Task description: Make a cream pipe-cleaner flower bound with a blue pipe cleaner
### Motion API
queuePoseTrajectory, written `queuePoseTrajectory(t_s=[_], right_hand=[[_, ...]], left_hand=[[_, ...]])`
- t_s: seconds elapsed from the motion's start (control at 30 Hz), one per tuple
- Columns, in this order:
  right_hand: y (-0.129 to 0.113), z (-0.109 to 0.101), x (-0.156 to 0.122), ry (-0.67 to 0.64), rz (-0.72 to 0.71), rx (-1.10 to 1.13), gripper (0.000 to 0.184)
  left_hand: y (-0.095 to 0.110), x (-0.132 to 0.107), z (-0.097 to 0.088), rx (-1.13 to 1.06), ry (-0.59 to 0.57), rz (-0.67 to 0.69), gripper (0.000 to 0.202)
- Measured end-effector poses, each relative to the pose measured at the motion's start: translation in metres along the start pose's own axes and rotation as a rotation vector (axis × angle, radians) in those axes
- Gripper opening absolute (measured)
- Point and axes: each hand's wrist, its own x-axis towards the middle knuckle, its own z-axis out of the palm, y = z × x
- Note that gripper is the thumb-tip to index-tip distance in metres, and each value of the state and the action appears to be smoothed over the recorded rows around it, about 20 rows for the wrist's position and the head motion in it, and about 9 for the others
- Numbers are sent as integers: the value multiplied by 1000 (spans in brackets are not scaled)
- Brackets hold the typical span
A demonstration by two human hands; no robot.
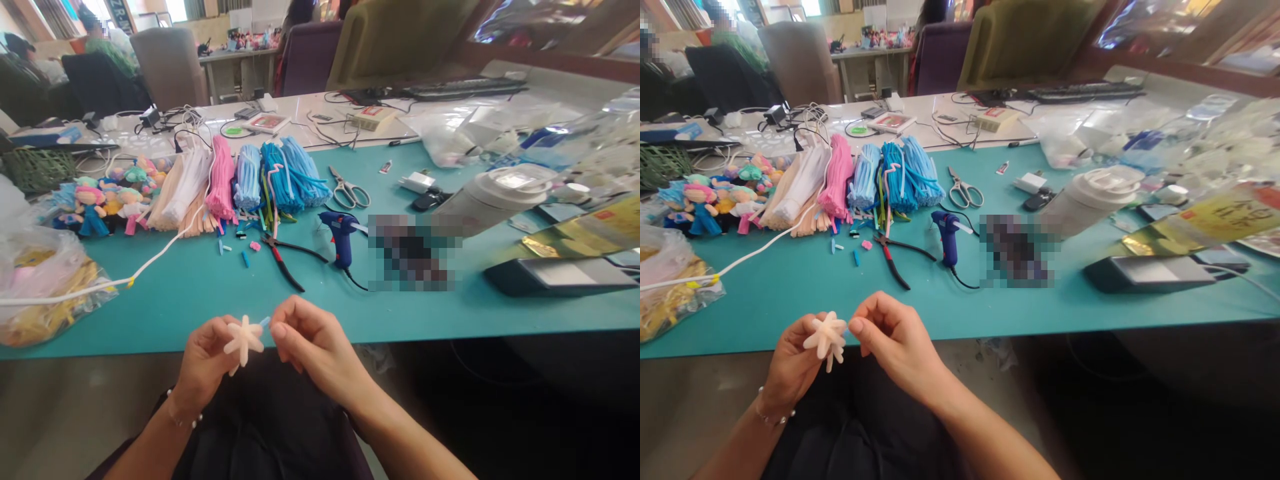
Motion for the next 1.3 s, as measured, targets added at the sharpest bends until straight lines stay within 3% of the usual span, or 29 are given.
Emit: queuePoseTrajectory(t_s=[0.2,0.53,0.73,0.83,0.97,1.3], right_hand=[[2,10,-2,-83,37,24,44],[11,10,2,-45,95,122,47],[3,6,0,100,-15,82,40],[3,10,-3,50,-59,-9,39],[7,16,-3,-25,-20,46,42],[14,16,-3,-19,-32,20,47]], left_hand=[[-1,-1,6,2,25,35,19],[3,-2,19,-59,81,-20,24],[7,-2,18,-39,158,6,19],[6,-4,18,0,195,72,16],[2,-7,19,61,217,142,16],[-2,-12,24,87,201,142,16]])
